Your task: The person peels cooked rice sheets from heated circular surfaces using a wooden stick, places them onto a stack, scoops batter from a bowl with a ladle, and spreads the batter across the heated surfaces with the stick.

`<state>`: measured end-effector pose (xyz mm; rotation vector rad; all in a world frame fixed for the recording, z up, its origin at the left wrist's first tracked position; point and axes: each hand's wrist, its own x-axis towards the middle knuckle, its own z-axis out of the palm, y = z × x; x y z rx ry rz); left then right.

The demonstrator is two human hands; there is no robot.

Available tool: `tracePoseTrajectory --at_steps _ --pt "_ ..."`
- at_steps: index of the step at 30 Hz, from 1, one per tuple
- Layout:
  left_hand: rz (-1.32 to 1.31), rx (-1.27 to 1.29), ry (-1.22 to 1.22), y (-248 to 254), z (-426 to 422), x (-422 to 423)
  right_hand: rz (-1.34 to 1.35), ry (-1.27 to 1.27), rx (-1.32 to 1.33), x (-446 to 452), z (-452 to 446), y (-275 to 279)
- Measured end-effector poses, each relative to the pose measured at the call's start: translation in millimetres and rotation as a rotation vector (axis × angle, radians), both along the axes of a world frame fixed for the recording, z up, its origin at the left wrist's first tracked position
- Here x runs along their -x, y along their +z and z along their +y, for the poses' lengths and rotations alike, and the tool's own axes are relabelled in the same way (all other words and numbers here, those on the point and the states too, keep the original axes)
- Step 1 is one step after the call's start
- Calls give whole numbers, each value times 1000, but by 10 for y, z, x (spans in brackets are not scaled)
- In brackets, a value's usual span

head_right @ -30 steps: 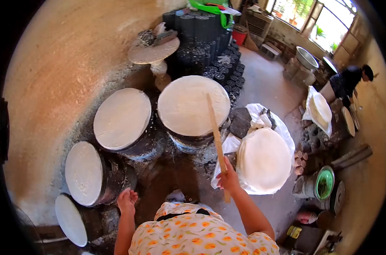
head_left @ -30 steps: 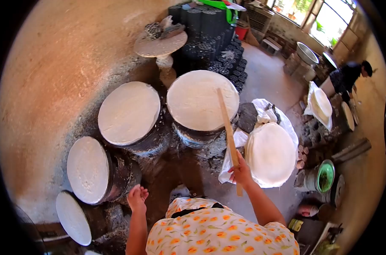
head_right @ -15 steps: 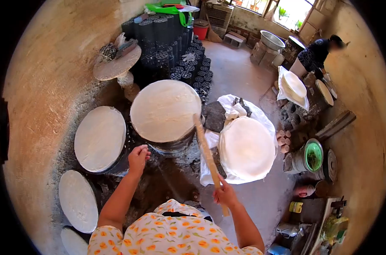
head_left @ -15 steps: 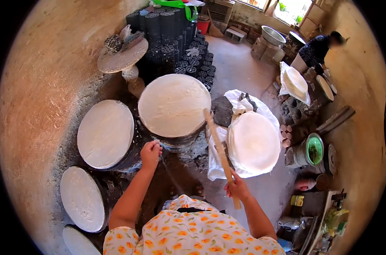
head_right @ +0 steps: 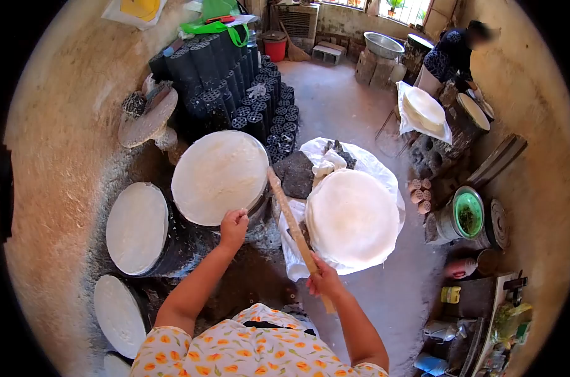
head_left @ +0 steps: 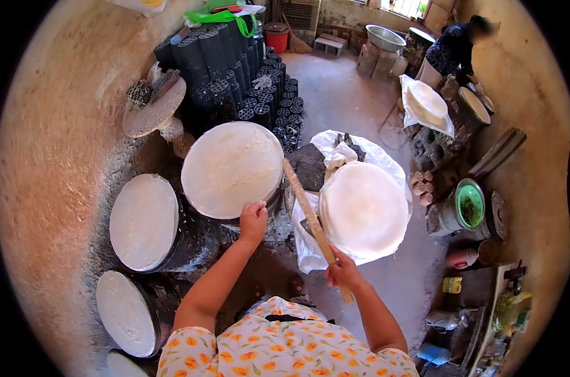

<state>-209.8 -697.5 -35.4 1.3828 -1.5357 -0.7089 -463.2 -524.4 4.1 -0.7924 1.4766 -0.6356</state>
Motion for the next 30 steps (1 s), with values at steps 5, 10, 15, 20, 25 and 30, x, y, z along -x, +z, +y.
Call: tracePoseTrajectory --at_steps 5,10,15,20,25,30 --pt "-255 172 33 11 -86 -17 -38 185 -67 118 315 -80" --pt "-584 373 184 269 -221 113 90 323 -28 109 580 -37" --pt "-801 248 83 64 -561 -112 130 308 62 149 719 -133" --pt "-538 408 183 574 -832 -657 16 96 32 211 926 -185" --pt "-657 644 65 1484 -693 -680 -10 -144 -31 188 1047 -396" --pt "-780 697 -214 1868 -508 -202 5 -302 54 137 1106 -479"
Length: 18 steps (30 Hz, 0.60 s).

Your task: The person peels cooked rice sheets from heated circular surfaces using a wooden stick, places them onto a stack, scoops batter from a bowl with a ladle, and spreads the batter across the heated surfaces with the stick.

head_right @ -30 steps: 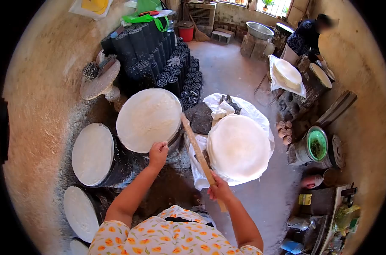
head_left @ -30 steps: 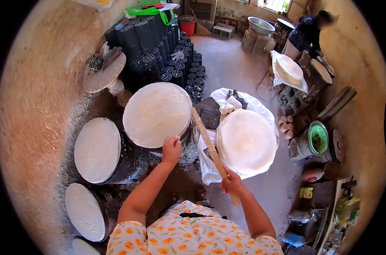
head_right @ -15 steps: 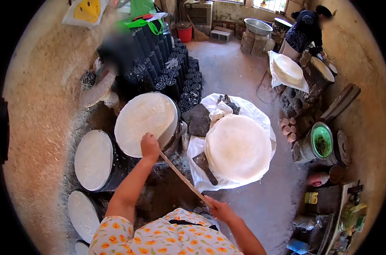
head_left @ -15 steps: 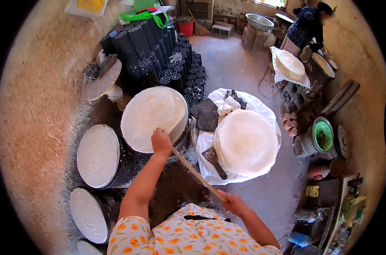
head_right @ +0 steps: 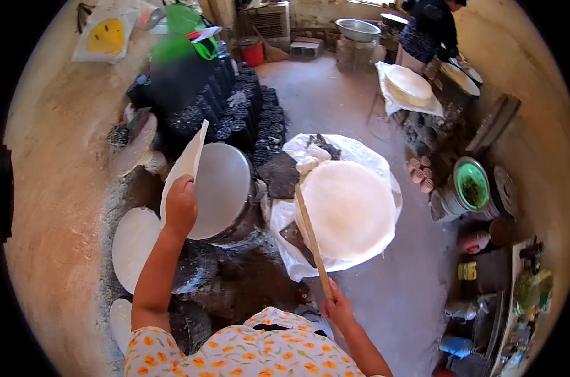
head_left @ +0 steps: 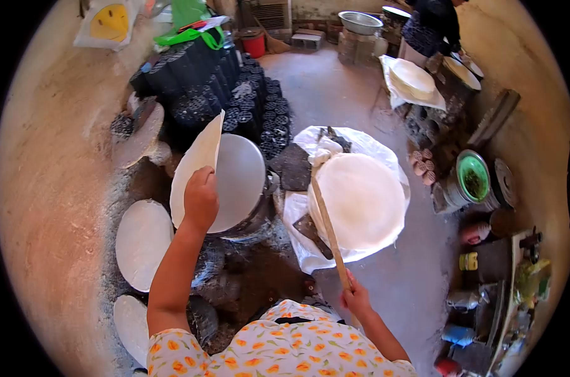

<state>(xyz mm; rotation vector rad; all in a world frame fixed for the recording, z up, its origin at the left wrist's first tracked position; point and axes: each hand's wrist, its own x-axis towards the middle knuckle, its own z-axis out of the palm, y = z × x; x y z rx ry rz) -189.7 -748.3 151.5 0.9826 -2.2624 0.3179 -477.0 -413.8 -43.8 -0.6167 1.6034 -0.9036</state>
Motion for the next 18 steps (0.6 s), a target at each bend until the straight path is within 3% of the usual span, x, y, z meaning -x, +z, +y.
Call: tracePoseTrajectory --at_steps 1,3,4,7,11,15,17,18 --pt "8 -9 -24 17 56 183 -6 -63 8 7 4 38" --pt "223 -295 -37 9 136 516 -18 -147 -9 69 74 7" --pt "120 -139 -154 -46 124 630 -45 -201 10 118 103 -61" --pt "182 -230 -304 172 347 1135 -80 -337 35 237 232 -60" --pt "569 -345 -362 176 419 1581 -40 -498 79 397 469 -141" --pt "835 -533 -288 -721 209 1909 14 -646 57 479 693 -103" --pt "1199 -1013 -148 -1319 193 2071 40 -745 41 494 793 -65" --pt "1186 -1090 -94 -1578 211 2124 43 -760 38 507 847 -83"
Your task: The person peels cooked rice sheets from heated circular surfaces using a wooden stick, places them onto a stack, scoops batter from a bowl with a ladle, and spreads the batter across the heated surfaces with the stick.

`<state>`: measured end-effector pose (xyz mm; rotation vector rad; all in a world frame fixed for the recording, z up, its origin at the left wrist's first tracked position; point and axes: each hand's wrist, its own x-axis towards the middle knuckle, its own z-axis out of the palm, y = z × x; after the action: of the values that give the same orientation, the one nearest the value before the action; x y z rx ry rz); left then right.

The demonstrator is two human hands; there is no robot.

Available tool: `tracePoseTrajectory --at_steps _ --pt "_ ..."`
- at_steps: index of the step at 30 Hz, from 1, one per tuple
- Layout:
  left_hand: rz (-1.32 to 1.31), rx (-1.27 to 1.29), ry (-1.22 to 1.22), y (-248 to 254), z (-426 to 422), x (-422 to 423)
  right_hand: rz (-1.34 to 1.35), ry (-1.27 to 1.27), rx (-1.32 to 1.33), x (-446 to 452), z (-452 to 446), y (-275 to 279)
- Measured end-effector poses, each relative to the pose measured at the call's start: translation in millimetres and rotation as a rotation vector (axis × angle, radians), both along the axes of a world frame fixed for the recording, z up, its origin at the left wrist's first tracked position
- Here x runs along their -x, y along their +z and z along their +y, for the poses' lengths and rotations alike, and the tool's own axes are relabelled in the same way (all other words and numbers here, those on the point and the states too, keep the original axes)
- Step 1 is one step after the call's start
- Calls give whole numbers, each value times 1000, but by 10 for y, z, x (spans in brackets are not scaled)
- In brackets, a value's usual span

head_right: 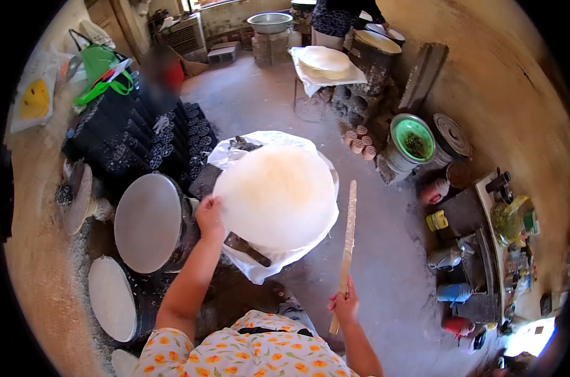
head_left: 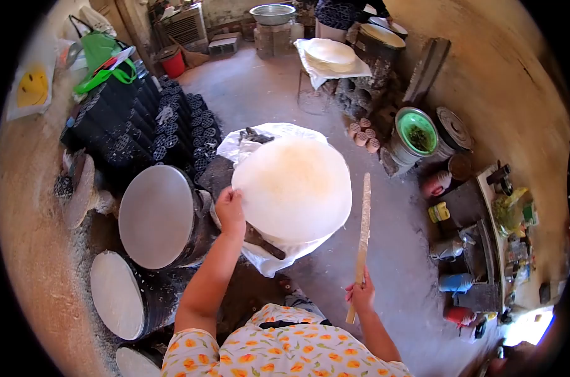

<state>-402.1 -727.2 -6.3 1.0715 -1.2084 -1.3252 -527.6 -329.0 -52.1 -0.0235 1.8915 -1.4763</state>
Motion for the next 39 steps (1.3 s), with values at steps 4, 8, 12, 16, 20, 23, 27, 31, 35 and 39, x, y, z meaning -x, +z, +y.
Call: tracePoseTrajectory --at_steps 4,8,12,16,20,23,27,31,35,39 --pt "-57 -296 37 -775 214 195 30 -56 -29 29 201 -73" --pt "-234 -655 -48 -1302 320 148 48 -54 -30 42 268 -135" --pt "-82 -724 -125 -1178 403 44 41 42 -32 164 59 -6" --pt "59 -703 -94 -1066 407 -286 73 265 44 327 -388 5" --pt "90 -623 113 -623 826 -1093 421 535 79 479 -1162 -104" --pt "89 -632 318 -317 1467 -1894 1014 627 41 723 -1815 -423" --pt "146 -725 727 -343 2870 -2803 1124 732 -145 714 -2544 -417" --pt "286 -889 1216 -523 4580 -3020 1169 859 -167 788 -2939 -954" --pt "536 -869 1618 -769 6097 -2447 1125 801 216 1187 -3604 -1716" --pt "937 -936 2030 -1141 7002 -1584 1451 758 317 378 -3772 -1002"
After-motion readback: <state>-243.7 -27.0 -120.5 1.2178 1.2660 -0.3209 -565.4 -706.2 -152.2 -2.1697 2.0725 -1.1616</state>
